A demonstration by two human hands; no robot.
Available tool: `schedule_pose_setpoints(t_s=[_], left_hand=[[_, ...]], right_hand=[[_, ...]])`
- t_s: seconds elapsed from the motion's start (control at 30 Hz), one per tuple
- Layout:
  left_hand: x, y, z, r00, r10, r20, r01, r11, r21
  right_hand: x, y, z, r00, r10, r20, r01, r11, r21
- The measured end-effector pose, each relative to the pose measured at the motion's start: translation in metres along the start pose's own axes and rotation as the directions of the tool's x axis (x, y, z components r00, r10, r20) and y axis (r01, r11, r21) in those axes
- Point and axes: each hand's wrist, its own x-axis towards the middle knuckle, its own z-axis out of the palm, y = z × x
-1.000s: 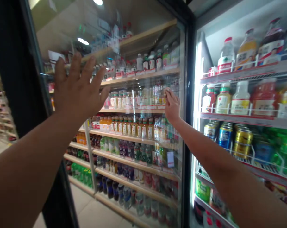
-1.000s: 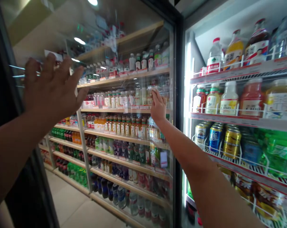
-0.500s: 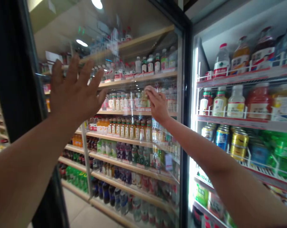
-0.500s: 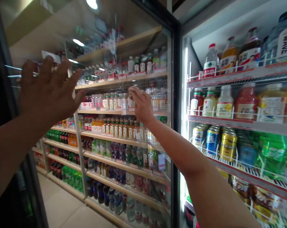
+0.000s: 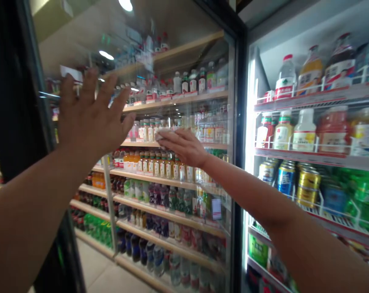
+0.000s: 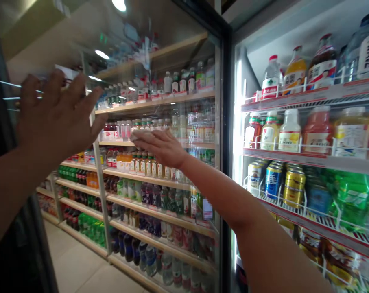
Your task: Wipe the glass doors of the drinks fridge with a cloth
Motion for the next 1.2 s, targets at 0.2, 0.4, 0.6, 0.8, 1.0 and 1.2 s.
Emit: schedule_pose_setpoints(t_s=[0.2, 0.4, 0.6, 0.8, 1.0, 1.2], left_hand=[[0.001, 0.002, 0.000, 1.000, -0.023, 0.007, 0.023, 1.000, 0.020], [0.002, 0.004, -0.002, 0.999, -0.036, 0.031, 0.034, 0.998, 0.045], [0.002, 0.003, -0.002, 1.000, -0.023, 0.018, 0.022, 0.999, 0.046], [0.004, 0.009, -0.003, 0.999, -0.034, 0.005, 0.034, 0.998, 0.044], [0.004, 0.008, -0.004, 1.000, -0.028, 0.011, 0.028, 0.998, 0.058], [0.004, 0.010, -0.006, 1.000, -0.012, 0.003, 0.012, 1.000, 0.021]], right_hand=[[0.025, 0.059, -0.007, 0.785, 0.553, -0.280, -0.572, 0.820, 0.014], [0.059, 0.042, -0.002, 0.958, 0.249, -0.143, -0.257, 0.966, -0.039], [0.065, 0.090, -0.011, 0.809, 0.547, -0.216, -0.572, 0.817, -0.071], [0.024, 0.038, -0.014, 0.957, 0.267, -0.116, -0.272, 0.962, -0.030], [-0.003, 0.035, -0.020, 0.956, 0.271, -0.115, -0.270, 0.963, 0.022], [-0.019, 0.024, -0.016, 0.881, 0.439, -0.179, -0.438, 0.898, 0.048]])
